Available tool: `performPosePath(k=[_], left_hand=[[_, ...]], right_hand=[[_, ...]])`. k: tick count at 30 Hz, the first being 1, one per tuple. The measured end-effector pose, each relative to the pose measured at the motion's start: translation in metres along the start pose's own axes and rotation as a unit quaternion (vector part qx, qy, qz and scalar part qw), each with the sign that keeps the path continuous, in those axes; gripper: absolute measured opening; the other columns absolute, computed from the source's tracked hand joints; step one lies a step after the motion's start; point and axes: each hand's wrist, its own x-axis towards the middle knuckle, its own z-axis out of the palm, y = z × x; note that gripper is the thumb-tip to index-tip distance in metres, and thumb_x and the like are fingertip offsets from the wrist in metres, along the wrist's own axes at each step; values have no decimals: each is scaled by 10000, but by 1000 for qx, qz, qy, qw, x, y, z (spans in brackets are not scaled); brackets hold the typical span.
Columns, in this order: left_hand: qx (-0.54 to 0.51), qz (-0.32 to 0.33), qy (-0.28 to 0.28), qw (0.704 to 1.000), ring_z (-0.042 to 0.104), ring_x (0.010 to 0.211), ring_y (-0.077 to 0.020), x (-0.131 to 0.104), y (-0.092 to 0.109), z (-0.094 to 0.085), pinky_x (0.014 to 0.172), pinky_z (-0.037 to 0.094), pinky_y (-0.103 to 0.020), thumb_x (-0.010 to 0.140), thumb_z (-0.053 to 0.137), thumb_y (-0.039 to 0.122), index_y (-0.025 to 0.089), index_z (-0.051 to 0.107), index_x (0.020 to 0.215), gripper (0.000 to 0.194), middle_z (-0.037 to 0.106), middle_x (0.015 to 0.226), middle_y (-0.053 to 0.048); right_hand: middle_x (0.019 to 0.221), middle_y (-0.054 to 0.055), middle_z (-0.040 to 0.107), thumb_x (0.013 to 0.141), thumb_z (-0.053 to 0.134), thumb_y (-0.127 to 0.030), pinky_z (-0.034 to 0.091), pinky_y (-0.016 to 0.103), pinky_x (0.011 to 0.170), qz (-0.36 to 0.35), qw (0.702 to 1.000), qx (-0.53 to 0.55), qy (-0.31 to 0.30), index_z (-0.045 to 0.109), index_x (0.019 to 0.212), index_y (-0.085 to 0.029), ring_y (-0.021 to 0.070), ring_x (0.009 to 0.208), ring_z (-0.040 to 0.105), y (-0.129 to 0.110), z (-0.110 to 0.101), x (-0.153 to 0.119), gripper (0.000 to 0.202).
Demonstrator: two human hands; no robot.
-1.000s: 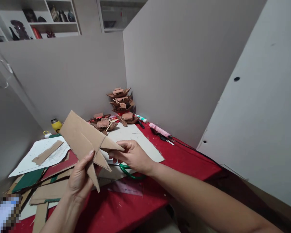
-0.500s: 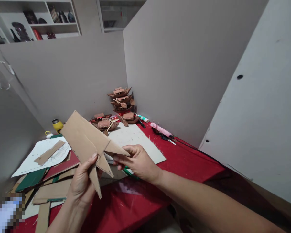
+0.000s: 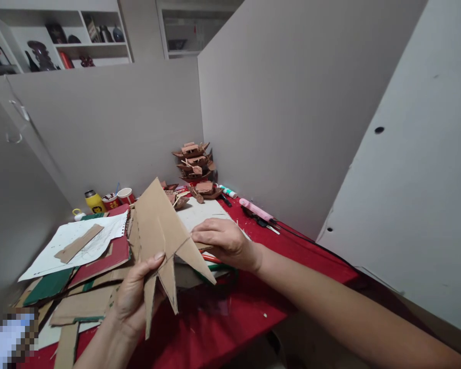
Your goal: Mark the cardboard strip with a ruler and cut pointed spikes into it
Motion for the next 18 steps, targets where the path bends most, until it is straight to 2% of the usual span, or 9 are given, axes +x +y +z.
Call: performPosePath(k=[6,8,10,11,12,14,16,17,18], left_hand=[[-22,38,-4,999,683,479,-173,1,-2,-2,502,604,-256,831,506,-43,44,670,810,186,724,634,-111],[-38,45,5,998,715,557,-187,2,0,-1,576,624,-279,833,506,-40,38,675,846,187,746,703,-127],[-46,47,15,998,728,598,-194,2,1,0,626,632,-297,835,504,-36,35,680,856,191,757,749,-136],[-47,51,17,997,728,596,-194,2,2,0,637,633,-298,834,505,-31,38,682,849,190,757,748,-136],[-44,57,15,997,726,590,-194,3,2,0,640,632,-296,829,512,-25,43,684,842,185,757,738,-132],[-31,74,-3,997,723,576,-196,3,2,-2,629,629,-284,805,554,-10,59,691,848,160,754,715,-117],[-12,91,-38,995,724,586,-201,3,0,-5,612,626,-272,761,628,10,83,698,895,168,758,725,-97],[-1,96,-56,994,724,590,-201,3,-1,-7,599,624,-266,736,665,22,96,699,925,206,761,738,-88],[9,100,-71,992,721,583,-198,4,-2,-8,577,619,-255,715,697,33,108,697,952,249,762,746,-79]], right_hand=[[927,147,724,956,504,-197,535,342,725,-17,997,-69,-12,638,1135,-139,199,817,666,-2,1,-7,231],[953,141,725,919,527,-151,537,340,744,47,998,-31,2,649,1136,-152,202,858,673,-9,6,-7,249],[1039,120,715,854,583,-130,542,325,782,198,974,109,26,643,1178,-183,201,945,673,-18,10,-6,334],[1087,107,703,819,615,-145,548,318,788,285,932,219,38,629,1210,-199,200,973,671,-22,11,-4,394],[1125,96,689,795,637,-184,558,313,774,361,868,338,51,614,1236,-207,200,972,671,-26,11,-2,442],[1114,86,683,794,643,-329,579,301,685,458,708,533,76,605,1237,-195,188,877,682,-33,11,1,464],[998,79,703,815,619,-476,570,263,553,525,573,623,85,638,1145,-164,166,728,681,-37,10,3,455],[917,70,709,815,624,-508,546,232,490,555,536,631,82,655,1081,-150,151,653,669,-38,11,3,447],[826,55,707,798,660,-505,511,202,432,577,521,625,72,668,1011,-136,131,570,645,-39,12,3,426]])
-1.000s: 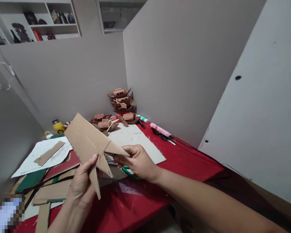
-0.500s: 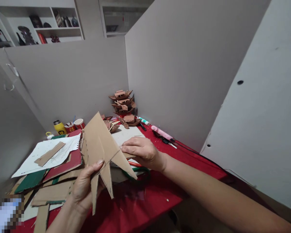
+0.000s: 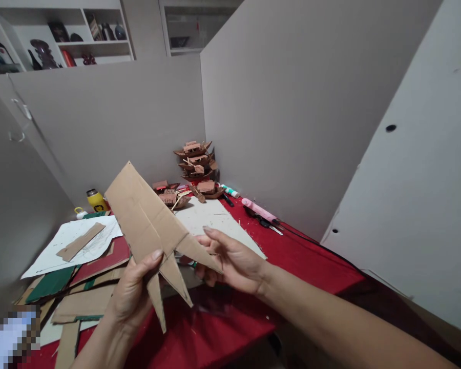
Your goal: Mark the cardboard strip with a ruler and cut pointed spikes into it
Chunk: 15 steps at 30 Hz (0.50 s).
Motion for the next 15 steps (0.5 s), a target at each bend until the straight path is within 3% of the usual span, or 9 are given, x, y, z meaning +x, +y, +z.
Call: performPosePath(k=[3,6,7,8,10,12,13,14,15], left_hand=[[18,1,-10,1000,702,543,-176,0,-2,-1,509,593,-216,694,728,44,124,692,956,277,755,725,-62],[9,-16,35,999,692,531,-164,2,-3,1,500,589,-213,723,669,10,103,682,868,172,739,688,-63],[5,-30,50,998,688,524,-165,2,-3,1,498,592,-224,734,645,-1,91,676,842,145,733,677,-68],[2,-43,61,997,681,510,-165,3,-3,1,482,590,-233,744,628,-8,81,671,824,127,727,665,-72],[0,-65,70,995,669,483,-169,4,-4,1,440,578,-245,756,612,-15,68,662,808,110,720,651,-77],[0,-75,66,995,668,475,-175,4,-5,0,409,565,-249,763,607,-13,65,663,826,115,726,667,-84],[-2,-82,62,995,674,481,-182,5,-6,-1,403,563,-253,768,602,-9,62,666,846,123,732,683,-93],[-4,-89,57,994,682,492,-191,5,-6,-1,406,566,-258,774,594,-7,57,669,869,136,737,696,-103],[-7,-93,53,994,690,506,-198,5,-6,-2,416,572,-262,779,585,-5,53,671,888,150,741,705,-110]], right_hand=[[611,-9,648,705,783,-410,411,160,334,-14,997,-63,32,680,864,-123,77,384,521,4,1,0,343],[598,-22,652,742,767,-394,460,181,397,-154,963,-202,91,699,838,-151,89,418,552,7,0,-2,270],[645,-8,683,795,727,-371,500,196,461,-231,925,-279,112,711,852,-163,106,487,605,8,-2,-4,217],[712,12,718,846,680,-324,536,214,539,-318,867,-365,120,722,880,-171,127,574,657,9,-4,-6,162],[875,57,761,911,587,-206,568,252,696,-476,706,-516,89,718,1015,-187,164,769,717,11,-12,-10,169],[994,93,761,926,527,-130,569,284,782,-569,567,-594,27,657,1186,-195,187,908,720,12,-20,-13,298],[1019,100,759,925,519,-117,569,295,799,-587,534,-609,9,632,1230,-201,192,936,718,13,-23,-14,335],[1022,97,759,929,522,-123,568,301,810,-586,534,-609,10,629,1236,-211,193,941,718,14,-24,-14,336],[1020,91,760,933,540,-151,566,304,821,-569,568,-594,31,646,1207,-219,194,941,718,14,-23,-14,302]])
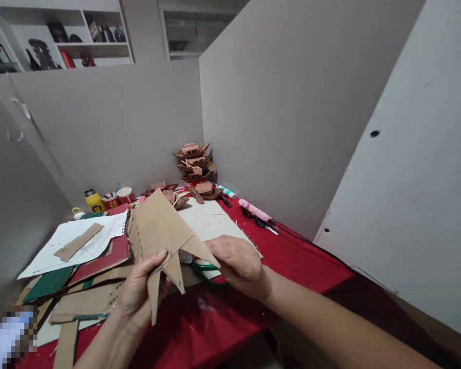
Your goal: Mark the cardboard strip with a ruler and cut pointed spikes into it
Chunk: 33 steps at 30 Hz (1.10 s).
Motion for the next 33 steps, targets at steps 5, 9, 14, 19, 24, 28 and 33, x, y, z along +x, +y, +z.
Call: performPosePath(k=[5,9,14,19,24,28,33], left_hand=[[-6,29,-15,999,709,560,-193,-6,5,3,529,606,-261,771,598,9,65,678,850,126,750,723,-112],[39,53,-69,995,697,535,-213,-13,6,6,497,593,-271,719,685,58,53,697,804,86,745,713,-135],[30,41,-40,998,666,479,-186,-12,5,7,465,576,-252,694,681,11,51,694,760,79,716,629,-106],[-10,65,2,998,663,463,-158,-12,6,6,435,562,-213,745,596,-29,83,658,756,129,713,632,-70],[-40,77,24,996,686,516,-139,-15,-2,9,530,599,-206,778,559,-57,99,626,797,170,713,647,-48],[-73,75,18,994,680,503,-142,-16,10,9,486,580,-187,809,505,-54,65,637,871,189,720,664,-84],[-165,140,-13,976,663,499,-108,-17,48,1,512,567,-150,862,428,6,112,637,966,256,694,621,-37]], right_hand=[[949,105,746,939,439,-618,582,292,642,446,814,371,-11,633,1155,-170,193,758,728,-8,8,15,533],[805,119,722,958,110,-672,523,260,438,568,549,591,-163,605,1128,-111,172,522,671,-10,8,20,768],[570,-41,521,863,630,-452,391,149,374,549,500,656,-135,651,914,-84,36,375,374,-21,2,17,371],[493,-107,433,745,799,-309,322,115,332,522,598,605,-61,545,759,-159,11,352,221,-26,5,13,296],[442,-128,420,736,795,-447,357,143,310,492,707,507,-26,520,761,-178,16,306,246,-27,8,6,386],[466,-93,450,800,716,-497,342,165,352,487,811,324,-18,525,717,-172,36,338,347,-39,-5,8,386],[488,-71,468,853,652,-466,308,187,378,501,837,218,27,542,715,-182,61,374,399,-59,-13,-6,334]])
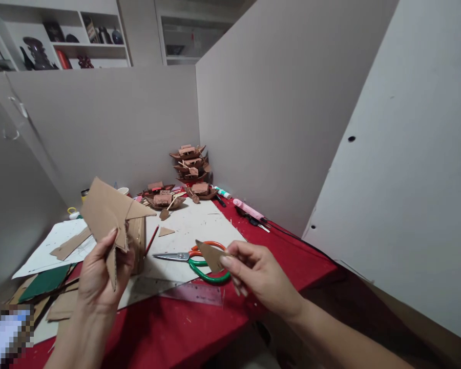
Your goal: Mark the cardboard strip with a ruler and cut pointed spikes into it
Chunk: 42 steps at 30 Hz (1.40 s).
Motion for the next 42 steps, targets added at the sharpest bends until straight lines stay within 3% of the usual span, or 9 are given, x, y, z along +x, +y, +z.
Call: performPosePath(k=[5,9,12,14,16,25,31,36,42], left_hand=[[53,33,-3,998,693,547,-144,-2,-5,-2,581,607,-219,830,469,0,105,656,1042,301,730,684,-55],[139,86,-59,985,719,633,-177,-7,-18,-6,649,616,-243,713,687,39,137,678,1073,373,747,742,-32],[176,103,-87,975,723,691,-193,-9,-21,-7,661,612,-244,632,785,68,149,682,1082,470,744,758,-20],[188,105,-92,972,718,681,-186,-9,-22,-8,642,603,-226,600,822,85,157,683,1088,512,742,753,-11],[193,104,-93,971,716,687,-180,-10,-23,-9,647,598,-219,580,846,100,165,681,1103,552,748,776,-11],[192,126,-96,969,734,870,-209,-2,-17,-11,858,580,-303,634,849,135,225,617,1210,628,768,893,-14],[204,120,-103,966,742,797,-210,1,5,-13,712,617,-281,705,784,118,189,605,1208,539,764,906,-42],[188,91,-72,975,738,689,-189,-5,22,-23,641,620,-246,767,687,62,131,655,1093,334,769,837,-62],[141,62,-52,987,736,644,-181,-6,17,-34,706,628,-283,846,567,53,107,664,1040,224,766,781,-61]], right_hand=[[686,16,648,785,728,-376,463,220,552,11,958,-63,-280,703,986,-150,118,578,577,26,24,-25,303],[770,50,692,903,587,-381,478,242,594,-66,975,-152,-149,692,1019,-145,147,661,614,22,20,-11,283],[981,94,709,938,527,-273,492,311,820,-150,924,-340,-92,673,1028,-152,199,903,639,12,5,19,209],[1113,148,670,933,488,-196,455,347,910,-119,829,-531,-128,638,1114,-112,243,1049,600,9,-2,39,249],[1095,194,669,887,497,-143,450,373,893,-90,793,-581,-157,652,1081,-72,287,1045,604,10,-5,56,258],[980,164,709,677,669,-212,446,306,664,-47,718,-623,-308,699,990,-128,285,863,666,2,1,87,326],[916,151,729,636,688,-200,418,294,590,-22,742,-620,-252,685,987,-134,290,787,681,16,-2,85,357],[933,139,715,841,563,-337,432,308,680,-46,800,-576,-159,657,1009,-134,251,808,650,21,-10,68,279],[823,63,650,826,614,-504,429,271,639,-62,866,-463,-177,599,943,-157,188,706,568,13,-23,27,366]])
